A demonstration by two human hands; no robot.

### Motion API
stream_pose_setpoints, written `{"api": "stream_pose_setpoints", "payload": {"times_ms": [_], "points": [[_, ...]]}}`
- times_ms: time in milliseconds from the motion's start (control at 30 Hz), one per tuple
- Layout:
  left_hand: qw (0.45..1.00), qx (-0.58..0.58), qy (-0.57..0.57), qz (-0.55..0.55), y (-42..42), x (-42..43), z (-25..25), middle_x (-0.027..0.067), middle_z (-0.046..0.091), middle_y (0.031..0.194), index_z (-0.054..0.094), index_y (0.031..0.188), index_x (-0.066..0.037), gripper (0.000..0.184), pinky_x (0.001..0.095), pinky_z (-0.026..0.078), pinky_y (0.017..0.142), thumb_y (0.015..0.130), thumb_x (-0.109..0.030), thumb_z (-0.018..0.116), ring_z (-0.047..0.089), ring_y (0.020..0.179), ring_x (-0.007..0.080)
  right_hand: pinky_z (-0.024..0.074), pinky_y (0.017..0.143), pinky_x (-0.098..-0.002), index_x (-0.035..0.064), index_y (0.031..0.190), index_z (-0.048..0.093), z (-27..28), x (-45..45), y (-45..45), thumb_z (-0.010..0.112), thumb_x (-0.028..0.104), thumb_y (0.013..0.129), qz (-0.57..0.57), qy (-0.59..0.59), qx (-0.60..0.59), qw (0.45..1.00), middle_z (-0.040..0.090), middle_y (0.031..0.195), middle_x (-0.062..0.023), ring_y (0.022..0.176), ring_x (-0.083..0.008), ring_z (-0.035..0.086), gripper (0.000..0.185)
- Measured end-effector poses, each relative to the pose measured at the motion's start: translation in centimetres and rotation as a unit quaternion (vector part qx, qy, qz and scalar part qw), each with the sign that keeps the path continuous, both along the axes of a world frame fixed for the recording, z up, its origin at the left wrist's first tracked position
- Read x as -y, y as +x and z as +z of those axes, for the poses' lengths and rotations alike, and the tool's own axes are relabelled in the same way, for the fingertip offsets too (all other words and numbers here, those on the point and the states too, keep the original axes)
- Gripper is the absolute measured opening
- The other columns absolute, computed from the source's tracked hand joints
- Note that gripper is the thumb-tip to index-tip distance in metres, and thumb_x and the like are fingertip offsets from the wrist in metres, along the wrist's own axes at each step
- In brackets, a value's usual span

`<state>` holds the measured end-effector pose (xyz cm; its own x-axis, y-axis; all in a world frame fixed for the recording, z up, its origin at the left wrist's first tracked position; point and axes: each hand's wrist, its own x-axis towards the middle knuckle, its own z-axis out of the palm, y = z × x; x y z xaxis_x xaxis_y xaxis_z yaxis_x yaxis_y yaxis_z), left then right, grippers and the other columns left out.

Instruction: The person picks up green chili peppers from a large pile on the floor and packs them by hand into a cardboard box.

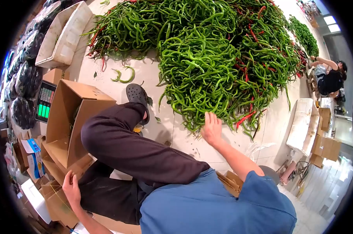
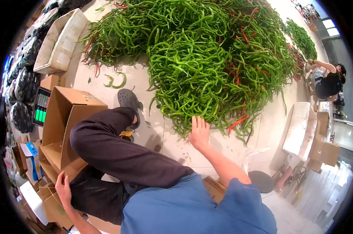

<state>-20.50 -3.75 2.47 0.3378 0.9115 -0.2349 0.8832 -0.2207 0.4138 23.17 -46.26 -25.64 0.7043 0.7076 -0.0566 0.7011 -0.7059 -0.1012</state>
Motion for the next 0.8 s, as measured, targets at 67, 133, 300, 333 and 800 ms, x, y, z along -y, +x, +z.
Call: {"api": "stream_pose_setpoints", "payload": {"times_ms": [67, 133, 300, 333, 800], "points": [[0.998, -0.05, 0.041, -0.004, -2.7, -0.7, 0.4, 0.0129, 0.071, 0.106, 0.064, 0.126, 0.005, 0.03, 0.0314, 0.052, 0.088, 0.1, -0.009, 0.06, 0.067, 0.097, 0.019, 0.0363, 0.106, -0.0602, 0.0007, 0.152, 0.032, 1.6, -1.5, 2.3, 0.079, 0.023, 0.073, -0.039, 0.016, -0.027, 0.999, 0.04, 0.15, -0.026, 0.135, -0.0431, 0.041, 0.094], [0.999, -0.029, 0.008, 0.041, -4.5, -0.9, 0.8, 0.0118, 0.072, 0.107, 0.064, 0.125, 0.006, 0.032, 0.0309, 0.051, 0.09, 0.102, -0.016, 0.06, 0.066, 0.1, 0.0188, 0.0353, 0.107, -0.0638, 0.0068, 0.156, 0.024, 2.0, -3.2, 4.4, 0.084, 0.032, 0.072, -0.07, -0.075, -0.065, 0.993, 0.032, 0.156, -0.0241, 0.14, -0.0441, 0.036, 0.106], [0.995, 0.039, -0.013, 0.088, -6.4, -1.4, -0.6, 0.0104, 0.071, 0.104, 0.065, 0.12, 0.007, 0.034, 0.0309, 0.05, 0.089, 0.104, -0.021, 0.058, 0.065, 0.098, 0.0177, 0.0346, 0.108, -0.069, 0.0165, 0.162, 0.011, -1.6, -6.2, 7.6, 0.087, 0.041, 0.072, -0.087, -0.203, -0.074, 0.972, 0.02, 0.164, -0.0175, 0.145, -0.0486, 0.029, 0.121], [0.996, 0.032, -0.001, 0.088, -5.4, -1.3, -0.5, 0.0105, 0.071, 0.104, 0.066, 0.12, 0.007, 0.033, 0.031, 0.05, 0.089, 0.104, -0.021, 0.058, 0.065, 0.097, 0.0175, 0.0344, 0.108, -0.0693, 0.0167, 0.162, 0.011, -1.8, -6.5, 7.8, 0.087, 0.041, 0.071, -0.1, -0.208, -0.092, 0.969, 0.02, 0.164, -0.0171, 0.145, -0.049, 0.029, 0.121], [0.996, 0.053, 0.015, 0.072, -5.9, -2.1, -1.6, 0.0083, 0.069, 0.094, 0.066, 0.115, 0.007, 0.029, 0.0292, 0.051, 0.081, 0.101, -0.018, 0.06, 0.064, 0.086, 0.016, 0.0594, 0.09, -0.0522, 0.0242, 0.16, 0.022, -2.4, -6.2, 9.3, 0.075, 0.018, 0.079, -0.083, -0.177, -0.145, 0.97, 0.028, 0.158, -0.0188, 0.137, -0.0576, 0.035, 0.097]]}}
